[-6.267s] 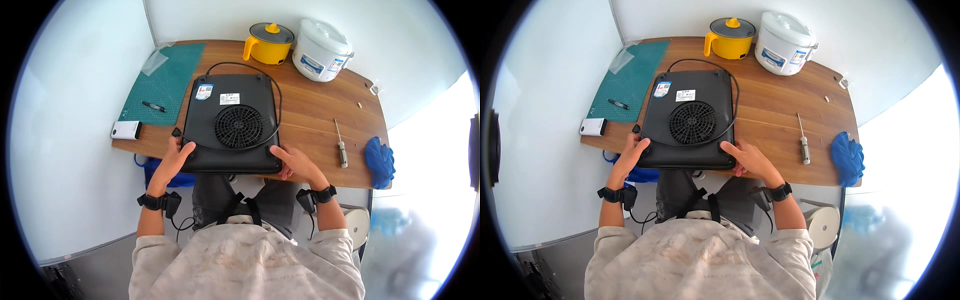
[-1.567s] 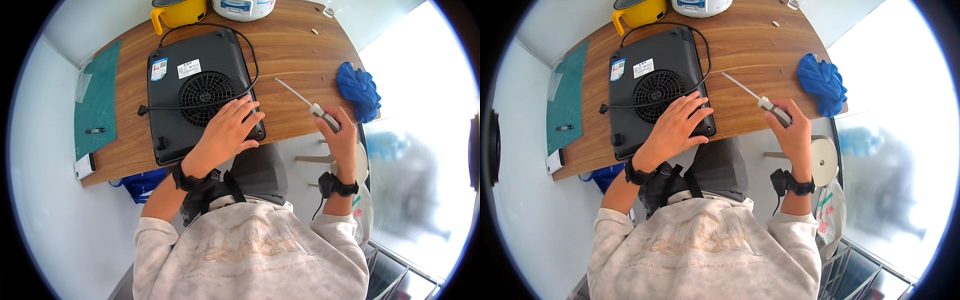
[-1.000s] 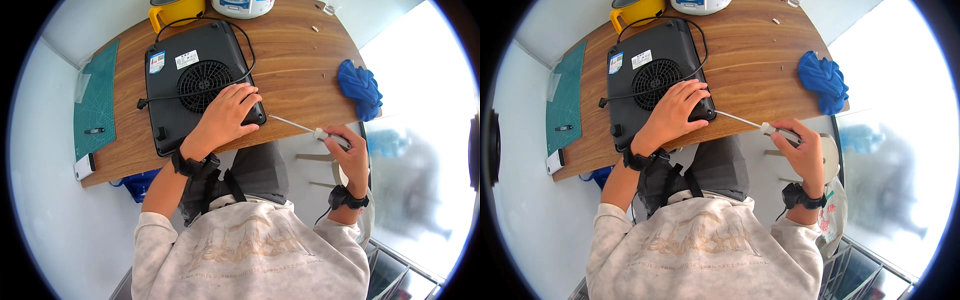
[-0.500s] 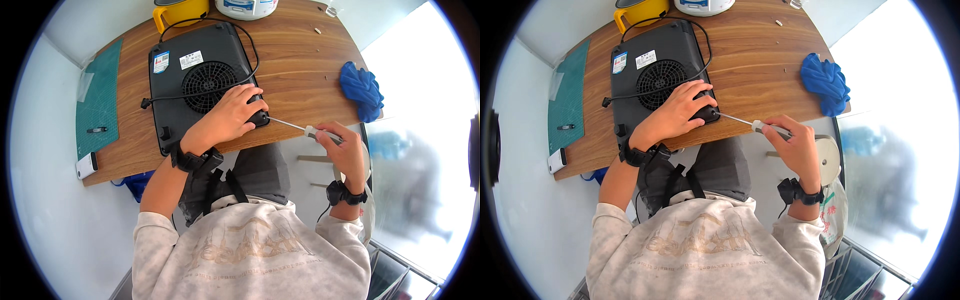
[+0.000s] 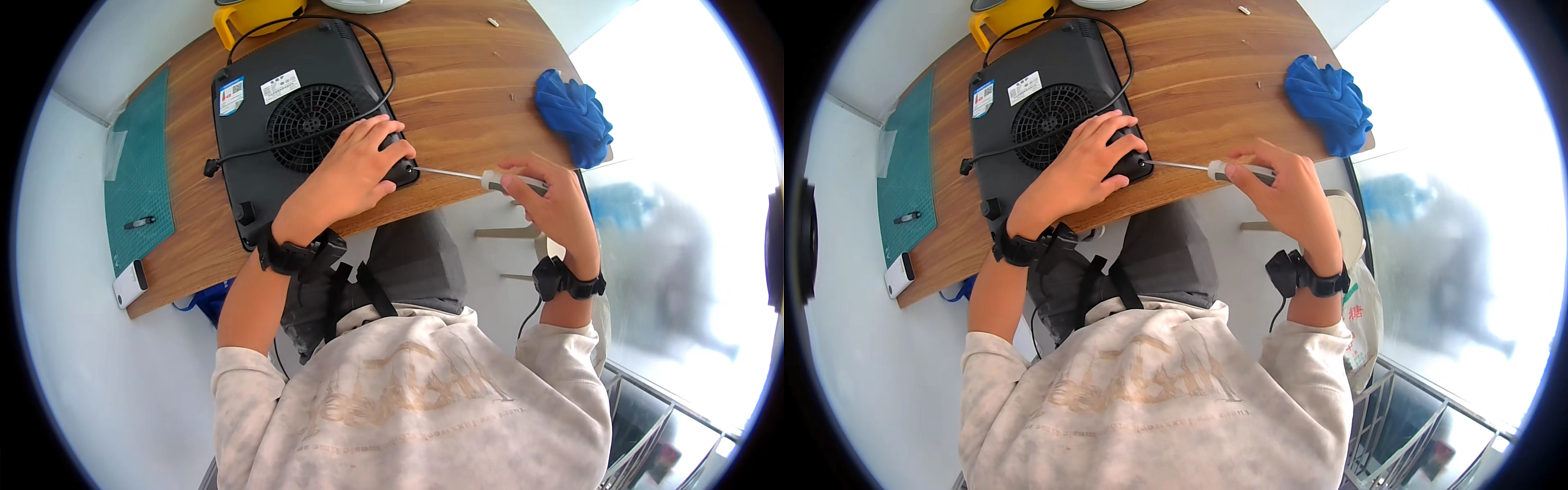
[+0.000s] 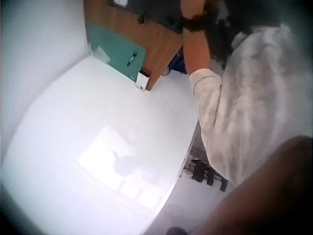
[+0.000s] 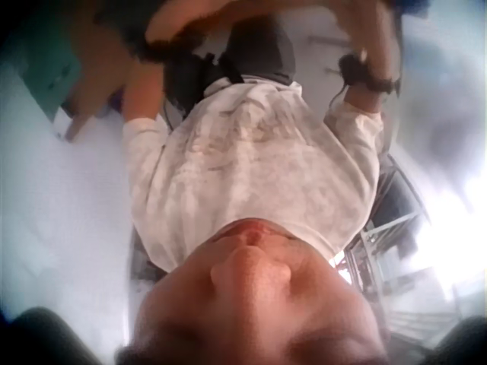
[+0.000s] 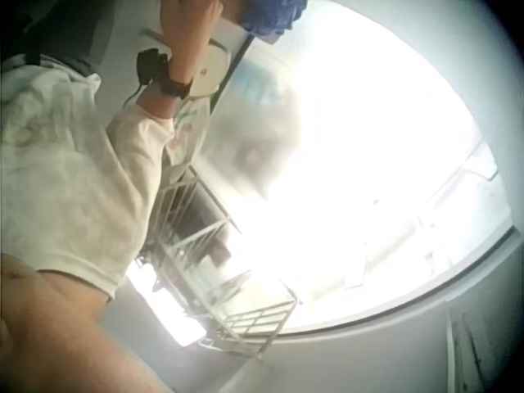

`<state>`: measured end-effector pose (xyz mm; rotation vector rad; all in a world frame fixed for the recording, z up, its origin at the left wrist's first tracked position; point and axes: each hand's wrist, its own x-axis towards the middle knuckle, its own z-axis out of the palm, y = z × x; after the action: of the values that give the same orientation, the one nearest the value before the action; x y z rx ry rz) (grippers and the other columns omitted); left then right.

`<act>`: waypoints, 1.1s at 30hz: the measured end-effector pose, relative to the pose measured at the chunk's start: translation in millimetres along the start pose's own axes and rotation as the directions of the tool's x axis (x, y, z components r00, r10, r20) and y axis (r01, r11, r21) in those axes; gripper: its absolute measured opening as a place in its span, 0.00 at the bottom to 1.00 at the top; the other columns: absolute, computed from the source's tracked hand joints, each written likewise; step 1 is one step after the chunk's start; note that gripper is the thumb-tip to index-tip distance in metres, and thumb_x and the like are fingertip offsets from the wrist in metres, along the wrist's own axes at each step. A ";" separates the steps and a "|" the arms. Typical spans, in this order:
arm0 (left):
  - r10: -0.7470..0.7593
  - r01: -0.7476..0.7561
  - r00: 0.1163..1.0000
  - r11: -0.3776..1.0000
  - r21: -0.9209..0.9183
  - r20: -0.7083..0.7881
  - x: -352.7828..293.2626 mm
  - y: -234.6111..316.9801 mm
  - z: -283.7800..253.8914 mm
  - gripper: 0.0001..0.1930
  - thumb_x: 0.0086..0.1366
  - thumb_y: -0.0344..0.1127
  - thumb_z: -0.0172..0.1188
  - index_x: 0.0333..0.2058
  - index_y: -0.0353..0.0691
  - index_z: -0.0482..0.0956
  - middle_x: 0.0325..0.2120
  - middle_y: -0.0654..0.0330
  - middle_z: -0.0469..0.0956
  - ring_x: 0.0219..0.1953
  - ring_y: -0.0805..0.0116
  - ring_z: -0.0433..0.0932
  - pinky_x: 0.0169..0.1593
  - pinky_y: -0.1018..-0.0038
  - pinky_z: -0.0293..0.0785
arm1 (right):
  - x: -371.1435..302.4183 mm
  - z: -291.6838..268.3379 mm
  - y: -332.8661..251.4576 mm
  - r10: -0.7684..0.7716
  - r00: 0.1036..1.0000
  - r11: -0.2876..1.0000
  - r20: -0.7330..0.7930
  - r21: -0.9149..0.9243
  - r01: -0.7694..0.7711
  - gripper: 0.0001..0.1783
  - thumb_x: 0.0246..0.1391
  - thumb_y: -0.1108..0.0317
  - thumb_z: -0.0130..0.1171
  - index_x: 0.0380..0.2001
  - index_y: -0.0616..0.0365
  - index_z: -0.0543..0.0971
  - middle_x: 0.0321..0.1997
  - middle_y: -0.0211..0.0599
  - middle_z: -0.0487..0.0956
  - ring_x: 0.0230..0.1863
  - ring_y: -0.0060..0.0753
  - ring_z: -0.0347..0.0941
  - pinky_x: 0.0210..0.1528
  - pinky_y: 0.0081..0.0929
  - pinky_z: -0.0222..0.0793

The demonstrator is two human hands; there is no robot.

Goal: The person uses a screwdriver to remove screws from the lid of a yellow electric kettle and then from the base of a black portable fan. The person places the removed screws on the table and sets the kettle lid aside.

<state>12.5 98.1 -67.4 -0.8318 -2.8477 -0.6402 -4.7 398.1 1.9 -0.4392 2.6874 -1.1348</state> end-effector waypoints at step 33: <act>-0.005 0.002 0.998 0.999 -0.042 -0.063 0.2 0.1 2.6 0.22 0.58 0.30 0.71 0.51 0.46 0.77 0.63 0.52 0.68 0.71 0.48 0.61 0.73 0.54 0.59 | 10.6 -2.5 -26.6 -0.103 0.994 0.916 -0.036 0.386 0.109 0.12 0.57 0.72 0.69 0.43 0.61 0.80 0.31 0.28 0.81 0.25 0.12 0.70 0.26 0.13 0.65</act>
<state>12.4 99.4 -69.7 -0.7978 -2.7894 -0.7153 -10.1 378.6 22.2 -0.5111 2.3851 -1.6609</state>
